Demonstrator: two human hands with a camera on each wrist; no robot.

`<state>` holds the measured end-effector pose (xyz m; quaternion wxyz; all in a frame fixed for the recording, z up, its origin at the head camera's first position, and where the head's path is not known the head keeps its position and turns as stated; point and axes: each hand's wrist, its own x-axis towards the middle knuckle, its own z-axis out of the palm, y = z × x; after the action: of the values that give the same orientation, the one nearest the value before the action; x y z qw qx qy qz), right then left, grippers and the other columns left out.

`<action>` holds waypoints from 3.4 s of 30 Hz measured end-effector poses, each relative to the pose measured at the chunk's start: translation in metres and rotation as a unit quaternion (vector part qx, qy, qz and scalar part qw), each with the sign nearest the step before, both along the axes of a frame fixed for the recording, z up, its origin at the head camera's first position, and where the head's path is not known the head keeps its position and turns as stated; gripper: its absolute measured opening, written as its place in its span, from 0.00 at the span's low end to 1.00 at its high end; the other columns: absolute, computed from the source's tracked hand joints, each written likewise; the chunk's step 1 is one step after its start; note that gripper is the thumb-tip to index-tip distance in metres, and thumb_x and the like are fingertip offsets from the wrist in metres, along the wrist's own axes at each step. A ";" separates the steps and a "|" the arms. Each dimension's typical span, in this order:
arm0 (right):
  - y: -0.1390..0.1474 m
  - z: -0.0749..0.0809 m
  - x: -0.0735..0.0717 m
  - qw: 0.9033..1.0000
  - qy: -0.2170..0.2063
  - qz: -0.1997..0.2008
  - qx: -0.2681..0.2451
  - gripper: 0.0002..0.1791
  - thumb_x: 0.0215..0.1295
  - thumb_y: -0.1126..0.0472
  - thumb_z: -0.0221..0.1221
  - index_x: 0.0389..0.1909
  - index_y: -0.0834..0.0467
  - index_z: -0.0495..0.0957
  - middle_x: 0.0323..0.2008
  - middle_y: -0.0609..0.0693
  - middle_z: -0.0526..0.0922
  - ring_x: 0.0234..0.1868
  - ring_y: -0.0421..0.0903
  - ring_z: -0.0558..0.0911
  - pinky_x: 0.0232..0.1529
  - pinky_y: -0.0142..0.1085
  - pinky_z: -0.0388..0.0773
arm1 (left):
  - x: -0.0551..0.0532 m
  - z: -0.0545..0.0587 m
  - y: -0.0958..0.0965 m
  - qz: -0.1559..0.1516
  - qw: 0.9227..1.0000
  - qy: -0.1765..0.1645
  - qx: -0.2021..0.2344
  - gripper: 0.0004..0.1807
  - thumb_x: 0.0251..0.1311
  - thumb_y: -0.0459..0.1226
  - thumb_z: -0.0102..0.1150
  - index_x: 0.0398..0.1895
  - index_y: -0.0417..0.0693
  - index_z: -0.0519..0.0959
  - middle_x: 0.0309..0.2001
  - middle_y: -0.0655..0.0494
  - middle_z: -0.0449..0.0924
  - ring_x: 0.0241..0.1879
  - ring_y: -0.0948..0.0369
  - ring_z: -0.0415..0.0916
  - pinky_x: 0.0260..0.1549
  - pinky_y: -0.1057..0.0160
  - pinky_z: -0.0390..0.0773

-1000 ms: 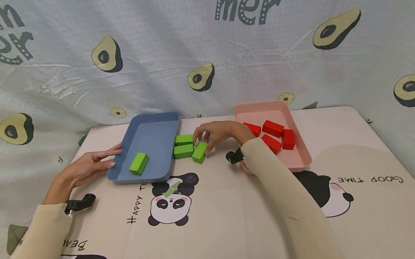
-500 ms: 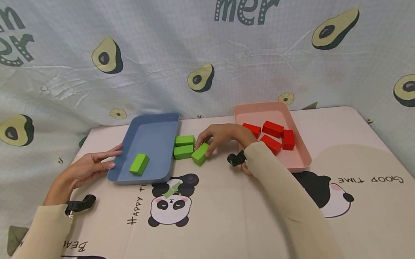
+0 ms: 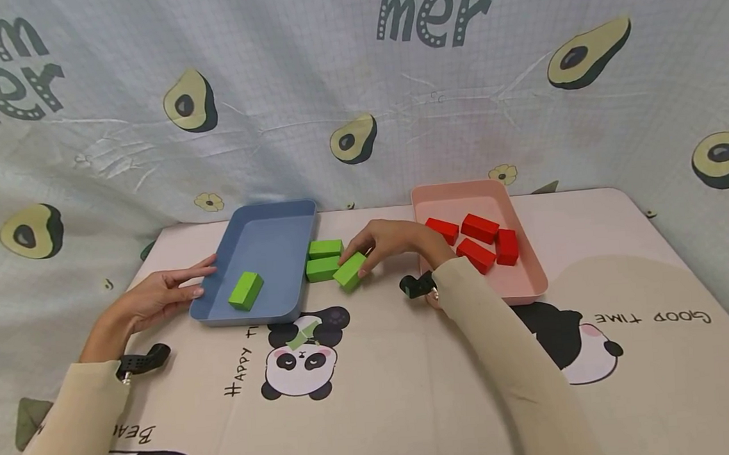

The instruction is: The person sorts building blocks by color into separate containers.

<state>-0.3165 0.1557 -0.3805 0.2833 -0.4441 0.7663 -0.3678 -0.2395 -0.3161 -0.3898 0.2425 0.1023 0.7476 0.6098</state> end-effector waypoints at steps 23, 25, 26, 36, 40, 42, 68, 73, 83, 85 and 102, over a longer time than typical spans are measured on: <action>0.008 0.012 0.004 0.999 0.012 -0.030 -0.015 0.21 0.60 0.64 0.72 0.55 0.55 0.86 0.48 0.48 0.88 0.42 0.44 0.85 0.49 0.36 0.83 | 0.000 -0.001 0.002 -0.001 1.000 0.012 -0.014 0.33 0.72 0.29 0.57 0.75 0.29 0.57 0.82 0.54 0.43 0.62 0.84 0.65 0.57 0.70 0.76; 0.008 0.013 0.004 0.999 0.014 -0.031 -0.014 0.21 0.59 0.65 0.73 0.55 0.54 0.87 0.48 0.47 0.89 0.41 0.45 0.84 0.47 0.36 0.83 | 0.000 -0.002 0.002 -0.001 1.000 0.011 -0.014 0.33 0.72 0.29 0.56 0.76 0.29 0.57 0.82 0.54 0.42 0.62 0.85 0.65 0.57 0.70 0.76; 0.008 0.012 0.004 0.999 0.015 -0.031 -0.012 0.21 0.59 0.64 0.73 0.55 0.54 0.87 0.48 0.47 0.89 0.40 0.45 0.84 0.47 0.36 0.83 | 0.001 -0.002 0.002 -0.001 1.000 0.011 -0.014 0.33 0.72 0.29 0.56 0.76 0.30 0.56 0.82 0.54 0.43 0.62 0.85 0.65 0.57 0.70 0.76; 0.008 0.014 0.008 0.999 0.024 -0.029 -0.022 0.21 0.58 0.63 0.74 0.54 0.56 0.87 0.47 0.49 0.89 0.41 0.44 0.85 0.48 0.37 0.84 | 0.002 -0.001 0.003 0.002 1.000 0.011 -0.014 0.33 0.72 0.28 0.56 0.75 0.29 0.57 0.82 0.51 0.41 0.62 0.84 0.66 0.56 0.70 0.77; 0.007 0.017 0.010 0.999 0.022 -0.027 -0.027 0.21 0.58 0.64 0.74 0.54 0.58 0.87 0.48 0.51 0.89 0.43 0.44 0.86 0.50 0.38 0.84 | 0.003 -0.001 0.003 0.001 1.000 0.012 -0.015 0.33 0.72 0.28 0.56 0.75 0.29 0.57 0.82 0.52 0.42 0.62 0.85 0.65 0.56 0.71 0.77; 0.006 0.017 0.011 0.999 0.021 -0.029 -0.028 0.21 0.58 0.64 0.74 0.54 0.58 0.87 0.48 0.51 0.89 0.43 0.44 0.87 0.50 0.38 0.84 | 0.003 -0.002 0.003 0.000 1.000 0.012 -0.012 0.33 0.72 0.28 0.56 0.75 0.29 0.56 0.82 0.53 0.42 0.62 0.84 0.65 0.57 0.71 0.76; -0.006 0.029 0.016 0.998 0.053 -0.025 -0.029 0.20 0.56 0.61 0.75 0.51 0.57 0.88 0.43 0.50 0.90 0.30 0.41 0.78 0.34 0.30 0.78 | 0.001 -0.002 0.002 -0.002 1.000 0.014 -0.004 0.33 0.72 0.28 0.56 0.75 0.28 0.56 0.82 0.52 0.41 0.62 0.84 0.65 0.57 0.70 0.76; -0.009 0.028 0.017 0.998 0.049 -0.026 -0.033 0.20 0.56 0.61 0.76 0.51 0.57 0.88 0.43 0.50 0.90 0.32 0.42 0.80 0.37 0.32 0.81 | 0.001 -0.003 0.001 0.000 1.000 0.018 -0.009 0.33 0.72 0.29 0.57 0.75 0.30 0.57 0.82 0.54 0.42 0.62 0.85 0.64 0.56 0.70 0.76; -0.015 0.025 0.017 0.999 0.037 -0.028 -0.030 0.20 0.57 0.61 0.75 0.51 0.57 0.88 0.42 0.49 0.90 0.36 0.44 0.81 0.43 0.34 0.83 | 0.000 -0.006 -0.001 0.003 1.000 0.012 -0.010 0.34 0.71 0.29 0.57 0.76 0.30 0.57 0.82 0.56 0.42 0.63 0.85 0.63 0.57 0.70 0.76; -0.017 0.025 0.017 0.998 0.039 -0.026 -0.032 0.20 0.57 0.61 0.75 0.51 0.57 0.88 0.41 0.49 0.90 0.35 0.43 0.81 0.42 0.34 0.83 | 0.000 -0.006 -0.001 0.002 1.000 0.013 -0.010 0.34 0.71 0.30 0.58 0.76 0.30 0.57 0.82 0.56 0.43 0.64 0.84 0.62 0.57 0.70 0.76; -0.036 0.027 0.016 0.998 0.043 -0.007 -0.048 0.20 0.55 0.63 0.76 0.51 0.60 0.88 0.40 0.50 0.90 0.35 0.43 0.82 0.43 0.36 0.84 | 0.000 -0.003 0.003 0.006 1.000 0.006 -0.005 0.34 0.71 0.28 0.57 0.76 0.28 0.56 0.82 0.53 0.42 0.62 0.84 0.66 0.55 0.71 0.77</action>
<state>-0.3004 0.1199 -0.3534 0.2256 -0.4672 0.7625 -0.3865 -0.2392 -0.3132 -0.3924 0.2351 0.1005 0.7528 0.6065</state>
